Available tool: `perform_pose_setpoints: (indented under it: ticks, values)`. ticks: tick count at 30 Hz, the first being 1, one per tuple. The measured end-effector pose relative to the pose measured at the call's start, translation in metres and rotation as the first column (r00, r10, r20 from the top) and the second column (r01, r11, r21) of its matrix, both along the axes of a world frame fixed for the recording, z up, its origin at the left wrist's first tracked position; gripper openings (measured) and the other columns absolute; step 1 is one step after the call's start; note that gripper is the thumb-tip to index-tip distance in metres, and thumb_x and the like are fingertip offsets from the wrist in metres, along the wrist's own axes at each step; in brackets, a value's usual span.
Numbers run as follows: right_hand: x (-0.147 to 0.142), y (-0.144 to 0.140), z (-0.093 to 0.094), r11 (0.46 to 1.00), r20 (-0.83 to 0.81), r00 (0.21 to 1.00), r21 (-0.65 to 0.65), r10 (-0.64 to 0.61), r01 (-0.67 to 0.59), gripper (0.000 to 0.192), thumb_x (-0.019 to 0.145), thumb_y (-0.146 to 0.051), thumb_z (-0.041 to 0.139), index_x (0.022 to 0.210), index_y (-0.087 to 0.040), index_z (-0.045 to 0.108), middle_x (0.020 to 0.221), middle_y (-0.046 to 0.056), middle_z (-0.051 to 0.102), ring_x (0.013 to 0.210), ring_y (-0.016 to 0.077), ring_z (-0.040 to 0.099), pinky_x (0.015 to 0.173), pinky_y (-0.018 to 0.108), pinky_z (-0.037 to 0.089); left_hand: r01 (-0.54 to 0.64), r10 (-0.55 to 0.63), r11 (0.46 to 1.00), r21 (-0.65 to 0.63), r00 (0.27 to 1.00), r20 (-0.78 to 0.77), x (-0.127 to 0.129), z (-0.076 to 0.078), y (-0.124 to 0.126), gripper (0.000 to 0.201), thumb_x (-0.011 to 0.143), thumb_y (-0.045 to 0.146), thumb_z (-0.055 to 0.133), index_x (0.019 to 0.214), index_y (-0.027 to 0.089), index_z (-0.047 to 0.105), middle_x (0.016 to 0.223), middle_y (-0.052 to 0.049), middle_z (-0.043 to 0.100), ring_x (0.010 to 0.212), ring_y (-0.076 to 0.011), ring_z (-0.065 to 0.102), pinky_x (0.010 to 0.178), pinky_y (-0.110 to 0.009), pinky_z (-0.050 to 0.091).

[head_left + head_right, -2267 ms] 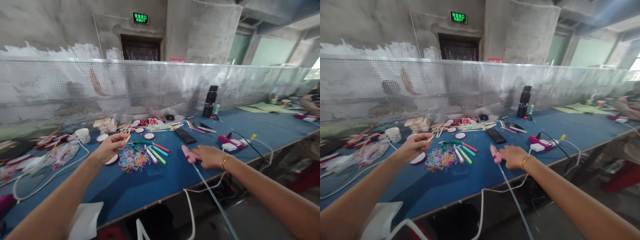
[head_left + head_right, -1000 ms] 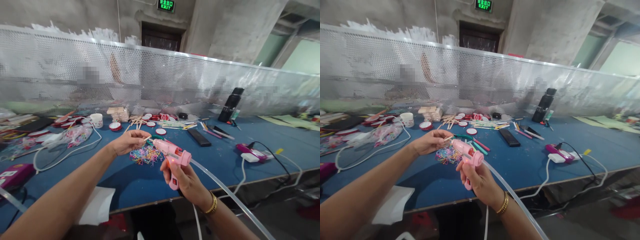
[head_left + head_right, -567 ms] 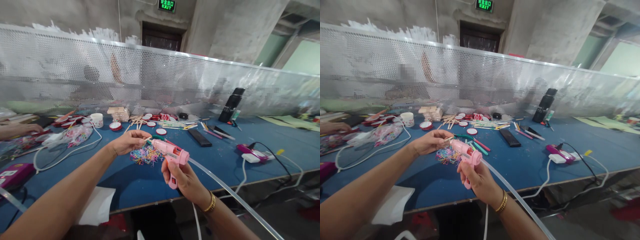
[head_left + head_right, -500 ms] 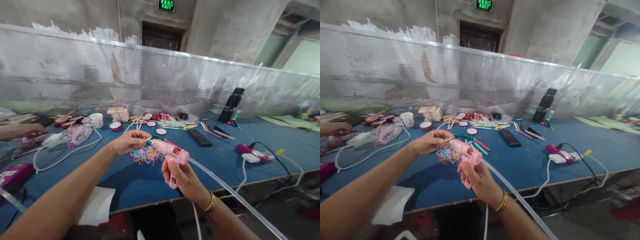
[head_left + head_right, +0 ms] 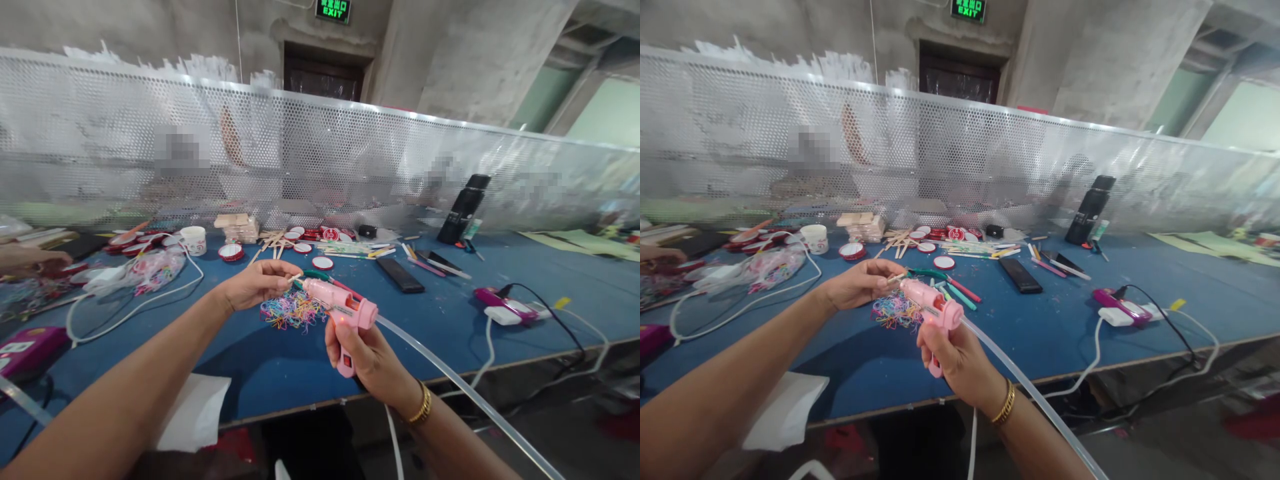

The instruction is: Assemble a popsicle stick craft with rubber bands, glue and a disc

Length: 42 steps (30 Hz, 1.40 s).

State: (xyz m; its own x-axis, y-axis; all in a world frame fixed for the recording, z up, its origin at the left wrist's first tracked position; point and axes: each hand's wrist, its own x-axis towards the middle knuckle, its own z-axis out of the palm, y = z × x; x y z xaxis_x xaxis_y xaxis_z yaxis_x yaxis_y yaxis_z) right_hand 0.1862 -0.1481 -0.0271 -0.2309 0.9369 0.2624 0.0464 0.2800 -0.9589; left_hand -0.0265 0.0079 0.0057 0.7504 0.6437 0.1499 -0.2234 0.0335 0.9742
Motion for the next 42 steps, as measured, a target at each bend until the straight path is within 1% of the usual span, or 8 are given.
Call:
perform_pose_setpoints:
  ticks: [16, 20, 26, 33, 36, 38, 40, 42]
  values:
    - [-0.001, 0.000, 0.002, 1.000, -0.003, 1.000, -0.010, 0.001, -0.001, 0.053, 0.090, -0.067, 0.044, 0.075, -0.017, 0.054, 0.061, -0.001, 0.053, 0.051, 0.0077, 0.045, 0.050, 0.021, 0.036, 0.026, -0.026, 1.000, 0.009, 1.000, 0.006, -0.001, 0.000, 0.000, 0.029, 0.069, 0.020, 0.078, 0.099, 0.017, 0.076, 0.067, -0.001, 0.055, 0.056, -0.0068, 0.038, 0.049, -0.022, 0.027]
    - [-0.001, 0.001, 0.001, 1.000, -0.013, 1.000, -0.015, 0.004, -0.004, 0.053, 0.090, -0.068, 0.044, 0.077, -0.017, 0.054, 0.062, -0.001, 0.053, 0.050, 0.0070, 0.045, 0.049, 0.021, 0.036, 0.033, -0.033, 0.999, 0.024, 0.999, 0.003, -0.001, 0.000, 0.002, 0.028, 0.071, 0.019, 0.077, 0.099, 0.018, 0.077, 0.069, -0.002, 0.056, 0.057, -0.0074, 0.041, 0.051, -0.022, 0.030]
    - [0.000, -0.001, 0.004, 1.000, -0.048, 0.999, 0.003, 0.009, -0.009, 0.050, 0.092, -0.064, 0.045, 0.092, -0.016, 0.060, 0.064, -0.002, 0.051, 0.050, 0.0068, 0.044, 0.050, 0.021, 0.035, -0.012, 0.012, 1.000, 0.015, 0.999, -0.037, -0.001, -0.001, 0.001, 0.032, 0.066, 0.022, 0.082, 0.097, 0.015, 0.077, 0.073, -0.003, 0.060, 0.061, -0.0082, 0.047, 0.055, -0.022, 0.034]
    - [0.007, -0.004, 0.011, 0.999, -0.110, 0.994, 0.038, -0.006, 0.010, 0.051, 0.093, -0.063, 0.044, 0.103, -0.016, 0.063, 0.067, -0.001, 0.052, 0.052, 0.0076, 0.045, 0.050, 0.021, 0.035, -0.040, 0.041, 0.999, 0.012, 0.997, -0.071, -0.002, -0.001, 0.003, 0.032, 0.064, 0.025, 0.084, 0.094, 0.016, 0.077, 0.070, -0.002, 0.058, 0.056, -0.0061, 0.042, 0.052, -0.021, 0.031]
    - [0.015, -0.007, 0.017, 0.999, -0.127, 0.992, 0.048, -0.020, 0.026, 0.051, 0.092, -0.063, 0.045, 0.103, -0.016, 0.063, 0.069, 0.000, 0.053, 0.055, 0.0083, 0.047, 0.050, 0.022, 0.036, -0.032, 0.033, 0.999, 0.016, 0.996, -0.081, -0.003, -0.002, 0.006, 0.034, 0.065, 0.025, 0.083, 0.097, 0.014, 0.076, 0.067, -0.001, 0.055, 0.057, -0.0064, 0.042, 0.051, -0.021, 0.031]
    - [0.026, -0.007, 0.025, 0.994, -0.136, 0.989, 0.077, -0.061, 0.072, 0.051, 0.091, -0.063, 0.046, 0.103, -0.016, 0.064, 0.072, 0.001, 0.054, 0.057, 0.0093, 0.049, 0.050, 0.022, 0.037, -0.029, 0.030, 0.999, 0.014, 0.997, -0.074, -0.004, -0.002, 0.009, 0.034, 0.066, 0.025, 0.083, 0.098, 0.014, 0.076, 0.065, -0.001, 0.054, 0.057, -0.0068, 0.042, 0.051, -0.020, 0.031]
    - [0.045, -0.004, 0.036, 0.981, -0.108, 0.985, 0.123, -0.135, 0.148, 0.049, 0.091, -0.062, 0.048, 0.103, -0.017, 0.064, 0.073, 0.002, 0.054, 0.060, 0.0108, 0.050, 0.051, 0.023, 0.038, -0.025, 0.025, 1.000, 0.002, 0.998, -0.058, -0.006, -0.002, 0.010, 0.033, 0.066, 0.025, 0.083, 0.097, 0.014, 0.076, 0.065, -0.001, 0.053, 0.058, -0.0067, 0.041, 0.051, -0.020, 0.031]
    - [0.073, 0.003, 0.049, 0.959, -0.017, 0.975, 0.179, -0.220, 0.220, 0.045, 0.090, -0.059, 0.052, 0.105, -0.018, 0.064, 0.076, 0.003, 0.056, 0.065, 0.0127, 0.051, 0.054, 0.025, 0.041, -0.014, 0.013, 1.000, -0.012, 0.999, -0.047, -0.007, -0.001, 0.012, 0.033, 0.066, 0.026, 0.083, 0.096, 0.014, 0.076, 0.065, 0.000, 0.052, 0.056, -0.0058, 0.039, 0.050, -0.019, 0.030]
